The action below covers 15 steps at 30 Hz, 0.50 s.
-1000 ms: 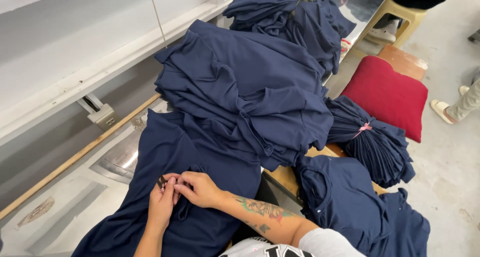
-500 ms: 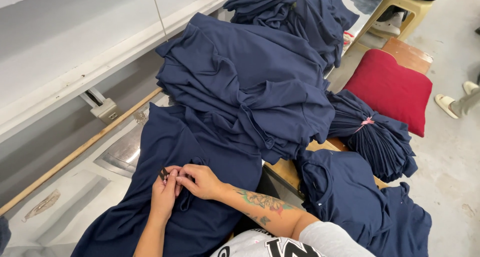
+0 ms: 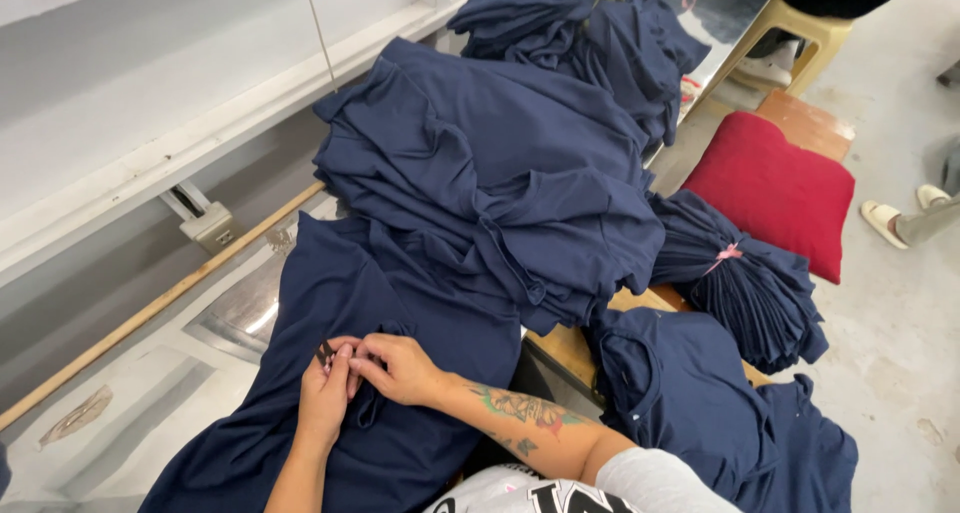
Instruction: Trimming loose threads from navy blue t-shirts using small scissors at a garment factory workstation.
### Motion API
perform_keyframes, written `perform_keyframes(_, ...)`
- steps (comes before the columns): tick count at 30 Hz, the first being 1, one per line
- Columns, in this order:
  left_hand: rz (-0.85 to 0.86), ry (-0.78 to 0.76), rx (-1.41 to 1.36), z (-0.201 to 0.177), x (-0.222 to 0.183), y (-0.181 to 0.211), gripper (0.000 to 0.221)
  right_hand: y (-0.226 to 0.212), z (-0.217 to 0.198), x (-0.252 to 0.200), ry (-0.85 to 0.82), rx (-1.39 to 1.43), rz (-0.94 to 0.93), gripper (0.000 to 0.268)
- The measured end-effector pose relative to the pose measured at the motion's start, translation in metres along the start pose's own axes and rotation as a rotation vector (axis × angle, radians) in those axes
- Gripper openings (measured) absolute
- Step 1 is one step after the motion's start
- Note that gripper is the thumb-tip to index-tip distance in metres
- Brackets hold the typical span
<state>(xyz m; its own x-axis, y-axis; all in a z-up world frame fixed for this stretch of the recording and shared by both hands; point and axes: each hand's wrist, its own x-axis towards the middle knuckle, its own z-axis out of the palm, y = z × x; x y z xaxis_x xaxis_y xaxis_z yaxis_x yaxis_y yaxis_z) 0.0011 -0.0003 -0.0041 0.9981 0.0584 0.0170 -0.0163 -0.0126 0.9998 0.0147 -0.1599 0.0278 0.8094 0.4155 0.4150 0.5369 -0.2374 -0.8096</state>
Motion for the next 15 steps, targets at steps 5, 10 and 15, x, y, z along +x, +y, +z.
perform_keyframes(5,-0.025,0.003,-0.027,0.000,-0.001,0.003,0.026,0.000,0.001,-0.001,0.001,0.017,0.032,0.021)
perform_keyframes(10,-0.069,-0.007,-0.064,-0.001,0.006,-0.008,0.025,-0.022,0.000,0.005,0.313,-0.033,-0.183,0.022)
perform_keyframes(15,-0.102,-0.040,-0.274,-0.005,0.005,-0.025,0.018,-0.069,0.032,-0.022,-0.182,0.065,-0.369,0.030)
